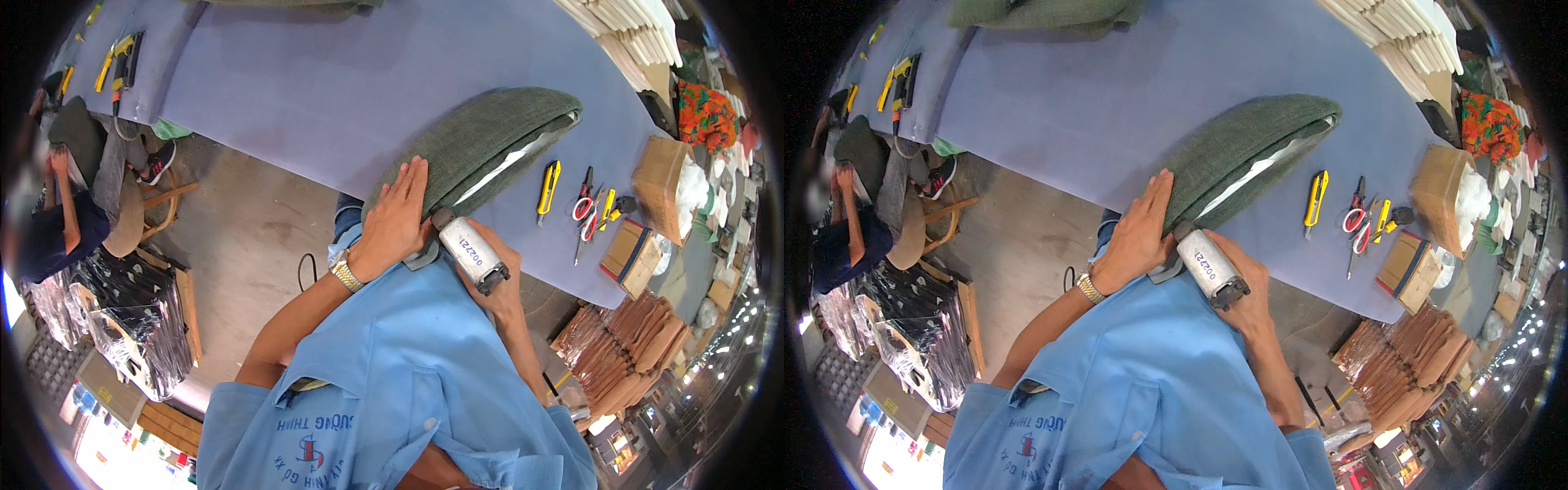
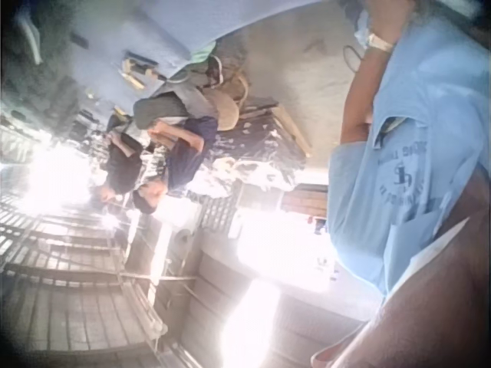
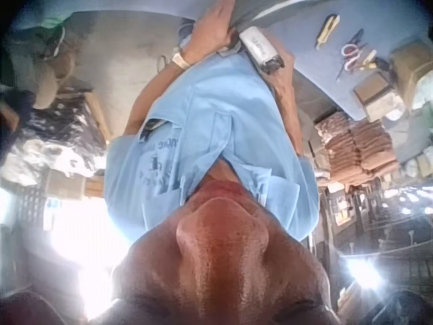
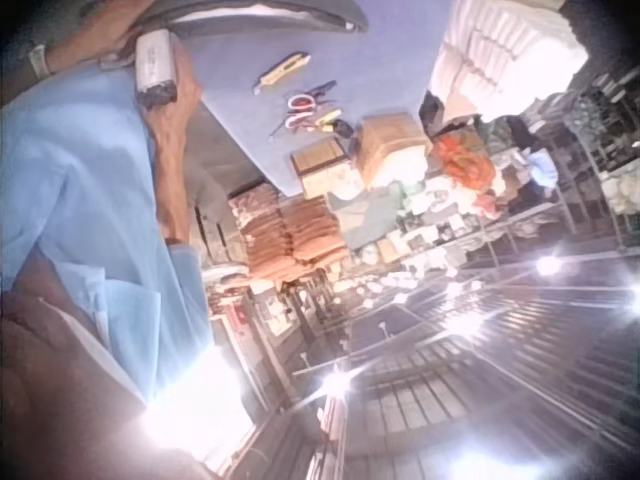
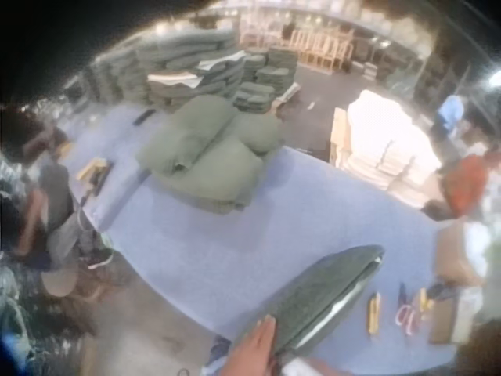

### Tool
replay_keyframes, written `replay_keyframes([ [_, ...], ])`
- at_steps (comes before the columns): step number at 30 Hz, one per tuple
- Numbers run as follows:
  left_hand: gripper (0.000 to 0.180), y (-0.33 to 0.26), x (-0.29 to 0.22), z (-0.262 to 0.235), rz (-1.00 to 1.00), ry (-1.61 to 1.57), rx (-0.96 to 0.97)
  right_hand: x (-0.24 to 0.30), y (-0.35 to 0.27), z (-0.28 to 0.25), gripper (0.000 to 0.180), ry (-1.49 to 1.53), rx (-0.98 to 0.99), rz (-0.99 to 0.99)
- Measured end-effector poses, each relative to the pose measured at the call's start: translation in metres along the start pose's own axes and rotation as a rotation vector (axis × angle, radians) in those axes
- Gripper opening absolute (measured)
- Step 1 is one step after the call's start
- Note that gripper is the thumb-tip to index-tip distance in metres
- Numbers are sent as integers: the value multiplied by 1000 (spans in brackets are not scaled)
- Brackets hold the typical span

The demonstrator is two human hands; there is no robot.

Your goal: The person staples green fabric onto white foam seat cushions using a pneumatic staple gun. They trim excess fabric with a utility knife and scissors, then place the finished pieces on a stack.

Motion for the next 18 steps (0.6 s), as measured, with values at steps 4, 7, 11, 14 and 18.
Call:
replay_keyframes([
  [4, 100, -3, -2, 2, 8, 19, -16, 1, 5, 0, 57, -3, 76, 68],
  [7, 101, 0, 1, 1, 8, -7, -27, -10, 16, 6, 57, 66, 67, 13],
  [11, 103, 3, 6, -5, 101, -66, -53, -5, 14, 12, 54, 102, 26, -9],
  [14, 106, 3, 29, -27, 187, -340, 160, 1, 10, 16, 54, 53, -12, -34],
  [18, 105, -5, 41, -6, 163, -289, 163, -1, 9, 19, 53, 81, -29, -63],
])
Point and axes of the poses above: each hand's wrist, its own y-axis towards the middle knuckle, its own z-axis out of the palm, x = y × z, the point moved 5 cm from there along y, towards the middle knuckle, and after that the axes turned 14 degrees about y, right-handed, at the moved point
